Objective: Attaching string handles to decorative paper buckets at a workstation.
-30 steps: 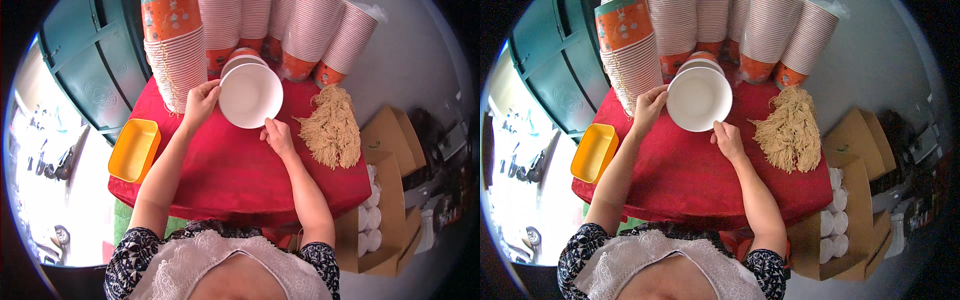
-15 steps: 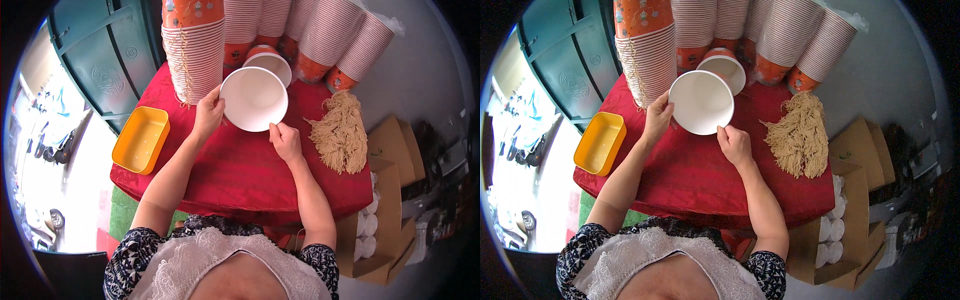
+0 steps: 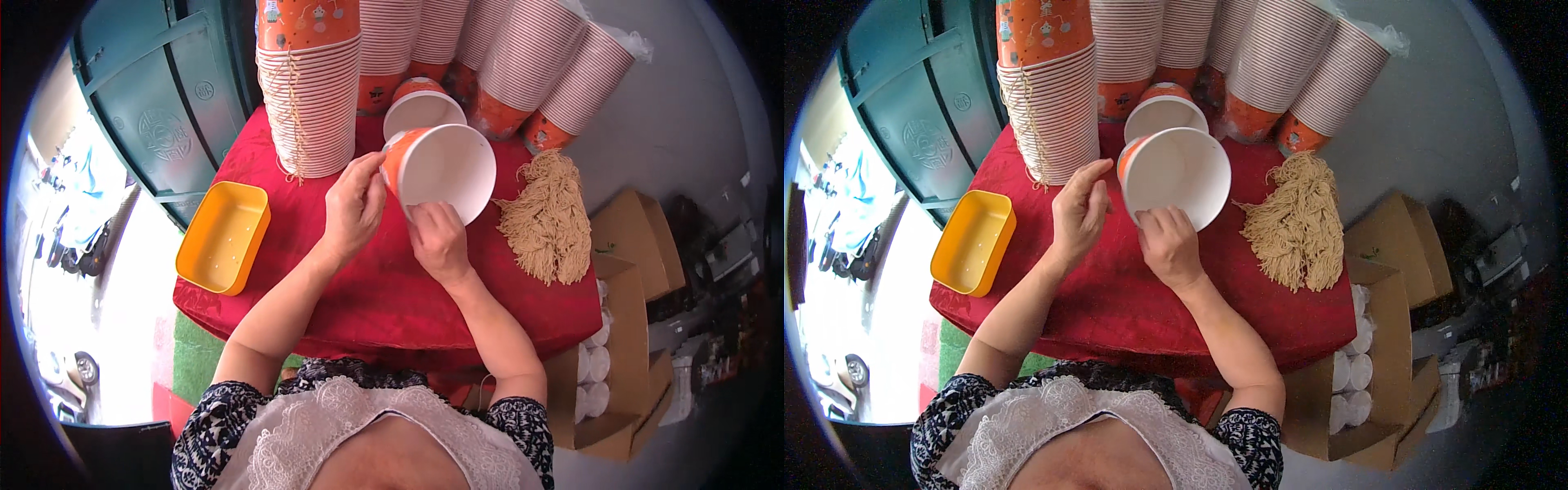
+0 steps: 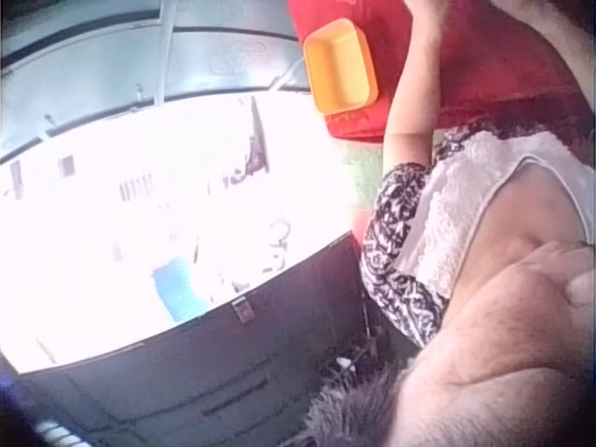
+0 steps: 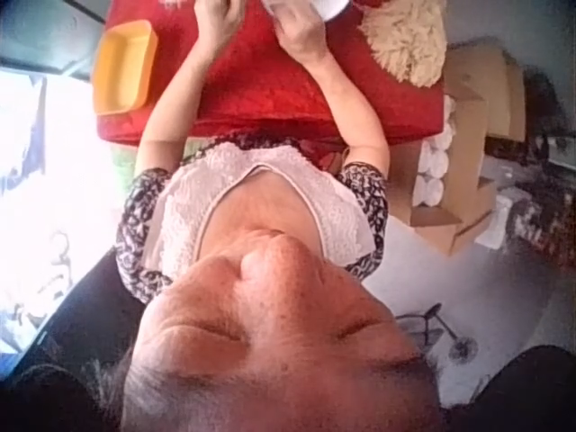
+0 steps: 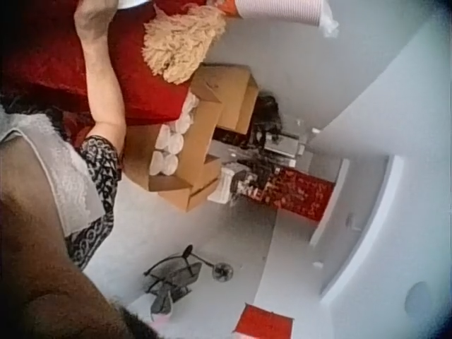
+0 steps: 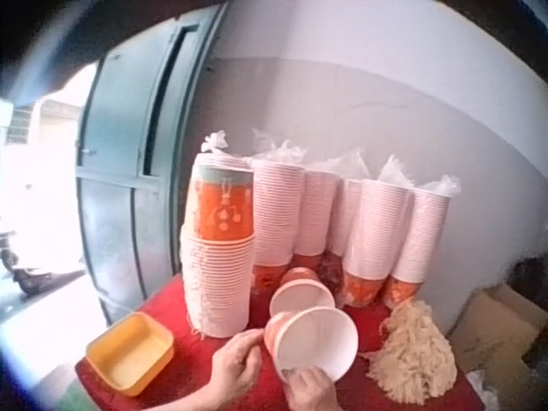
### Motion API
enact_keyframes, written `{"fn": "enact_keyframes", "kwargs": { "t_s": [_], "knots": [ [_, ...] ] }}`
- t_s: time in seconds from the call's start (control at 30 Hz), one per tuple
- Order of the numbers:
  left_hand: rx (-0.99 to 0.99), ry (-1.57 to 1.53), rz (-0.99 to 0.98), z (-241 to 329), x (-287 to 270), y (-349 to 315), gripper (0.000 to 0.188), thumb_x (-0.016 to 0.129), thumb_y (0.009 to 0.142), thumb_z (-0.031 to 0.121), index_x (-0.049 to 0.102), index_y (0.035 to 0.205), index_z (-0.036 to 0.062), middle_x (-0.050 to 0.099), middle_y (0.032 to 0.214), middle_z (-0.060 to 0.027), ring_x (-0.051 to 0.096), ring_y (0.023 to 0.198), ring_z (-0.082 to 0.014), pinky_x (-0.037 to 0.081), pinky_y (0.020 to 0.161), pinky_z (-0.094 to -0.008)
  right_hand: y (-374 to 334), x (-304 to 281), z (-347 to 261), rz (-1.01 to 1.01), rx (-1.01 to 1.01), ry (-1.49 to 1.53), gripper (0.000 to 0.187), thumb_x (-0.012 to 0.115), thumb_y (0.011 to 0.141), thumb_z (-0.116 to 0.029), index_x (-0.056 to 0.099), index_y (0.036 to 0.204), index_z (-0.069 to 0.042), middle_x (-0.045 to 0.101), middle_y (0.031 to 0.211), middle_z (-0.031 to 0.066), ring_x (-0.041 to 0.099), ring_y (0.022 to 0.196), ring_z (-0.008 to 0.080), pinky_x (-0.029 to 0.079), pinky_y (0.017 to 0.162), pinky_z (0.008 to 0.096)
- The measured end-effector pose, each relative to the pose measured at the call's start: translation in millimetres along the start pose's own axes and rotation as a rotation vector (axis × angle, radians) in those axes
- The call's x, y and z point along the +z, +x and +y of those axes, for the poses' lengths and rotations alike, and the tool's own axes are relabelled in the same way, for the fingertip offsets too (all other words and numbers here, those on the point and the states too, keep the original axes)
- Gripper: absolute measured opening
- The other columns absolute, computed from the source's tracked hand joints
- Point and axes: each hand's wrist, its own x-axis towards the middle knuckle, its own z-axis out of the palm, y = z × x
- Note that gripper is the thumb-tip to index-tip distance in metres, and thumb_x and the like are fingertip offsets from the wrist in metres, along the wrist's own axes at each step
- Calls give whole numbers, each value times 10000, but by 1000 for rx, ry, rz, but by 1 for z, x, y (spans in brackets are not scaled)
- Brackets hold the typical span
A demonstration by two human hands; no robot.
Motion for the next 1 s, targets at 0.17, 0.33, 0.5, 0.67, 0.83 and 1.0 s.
{"fn": "enact_keyframes", "kwargs": {
  "t_s": [0.17,0.33,0.5,0.67,0.83,1.0],
  "knots": [
    [-109,-79,-95,-7,3,-11,99,571,872,-60,585,958,-12,555,856,-59,537,653,-101,453,570,-236,-4,-6,2,78,531,368,121,625,846,-5,575,952,25,578,843,142,591,772,302,486,680,379],
    [-26,-105,-171,1,15,-20,195,601,830,-100,592,995,3,578,936,-68,620,787,-134,506,637,-229,-11,0,10,180,558,725,212,596,937,-123,580,1106,4,603,930,-14,539,786,86,461,670,252],
    [37,-48,-189,4,14,-22,188,634,795,-75,575,958,-1,572,922,-129,634,763,-263,523,629,-325,-14,-13,5,64,720,956,236,546,942,-165,575,1108,1,609,960,14,531,799,85,446,699,233],
    [43,-34,-193,3,17,-24,190,636,785,-80,576,947,-3,575,935,-131,635,784,-280,529,651,-338,-18,-9,9,197,717,1187,320,428,936,-187,556,1117,45,612,1034,55,539,869,105,448,773,254],
    [61,-64,-182,-1,18,-26,220,620,781,-122,594,961,1,579,946,-104,617,814,-203,521,679,-276,-17,-18,11,75,689,1123,273,473,891,-99,547,1117,36,589,995,30,522,824,76,446,734,235],
    [47,-75,-192,-5,18,-26,205,620,777,-113,579,942,1,569,946,-119,622,831,-250,528,693,-311,-21,-14,13,12,640,991,258,558,849,-10,533,1104,19,562,939,11,498,745,47,436,650,208]
  ]
}}
